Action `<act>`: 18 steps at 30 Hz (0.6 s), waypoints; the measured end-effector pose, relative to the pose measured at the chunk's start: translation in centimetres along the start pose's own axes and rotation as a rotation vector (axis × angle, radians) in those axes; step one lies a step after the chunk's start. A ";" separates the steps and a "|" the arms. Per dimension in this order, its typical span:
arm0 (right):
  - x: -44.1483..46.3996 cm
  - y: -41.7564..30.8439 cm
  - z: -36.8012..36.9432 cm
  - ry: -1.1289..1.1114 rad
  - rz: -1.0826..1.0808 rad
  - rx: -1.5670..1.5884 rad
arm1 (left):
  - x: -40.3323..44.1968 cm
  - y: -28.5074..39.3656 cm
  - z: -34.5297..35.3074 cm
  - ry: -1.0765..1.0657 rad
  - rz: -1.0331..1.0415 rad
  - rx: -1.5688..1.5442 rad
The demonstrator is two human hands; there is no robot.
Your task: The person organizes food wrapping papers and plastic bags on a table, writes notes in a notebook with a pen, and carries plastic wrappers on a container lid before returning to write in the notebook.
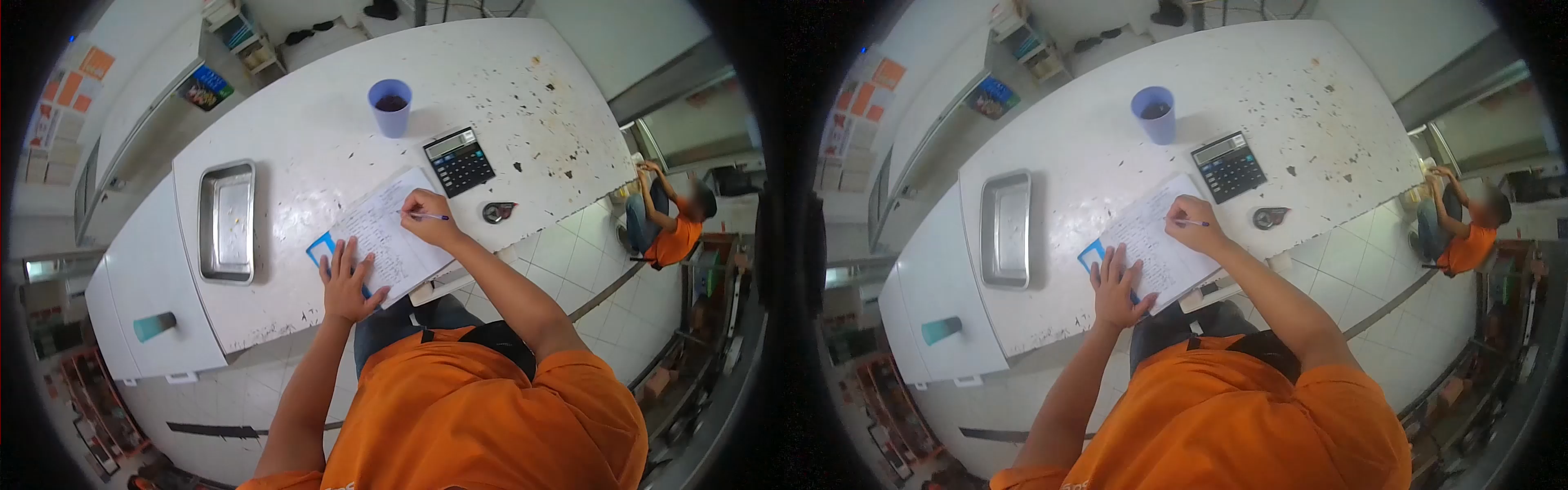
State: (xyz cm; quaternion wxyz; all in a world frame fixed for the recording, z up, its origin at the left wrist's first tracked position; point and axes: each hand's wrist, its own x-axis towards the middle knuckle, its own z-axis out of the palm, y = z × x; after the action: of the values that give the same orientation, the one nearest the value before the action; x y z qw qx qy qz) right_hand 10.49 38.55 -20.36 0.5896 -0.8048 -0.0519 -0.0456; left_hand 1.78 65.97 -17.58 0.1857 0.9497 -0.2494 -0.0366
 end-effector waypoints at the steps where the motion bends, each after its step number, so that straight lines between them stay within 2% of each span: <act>1: -0.2 -0.2 0.1 0.000 -0.014 -0.007 | -0.1 0.1 0.1 0.006 -0.004 -0.006; 8: -0.3 0.5 1.0 0.104 -0.087 -0.074 | -0.2 -0.4 0.2 0.017 -0.023 -0.040; 18: -0.2 0.2 1.4 0.074 -0.095 -0.120 | -0.4 -0.6 0.5 0.031 -0.036 -0.026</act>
State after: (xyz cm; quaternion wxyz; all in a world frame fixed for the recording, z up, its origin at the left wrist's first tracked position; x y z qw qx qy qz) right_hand 10.35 39.82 -20.97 0.5390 -0.8330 -0.0654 -0.1062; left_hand 1.58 66.47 -18.25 0.2013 0.9520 -0.2287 -0.0284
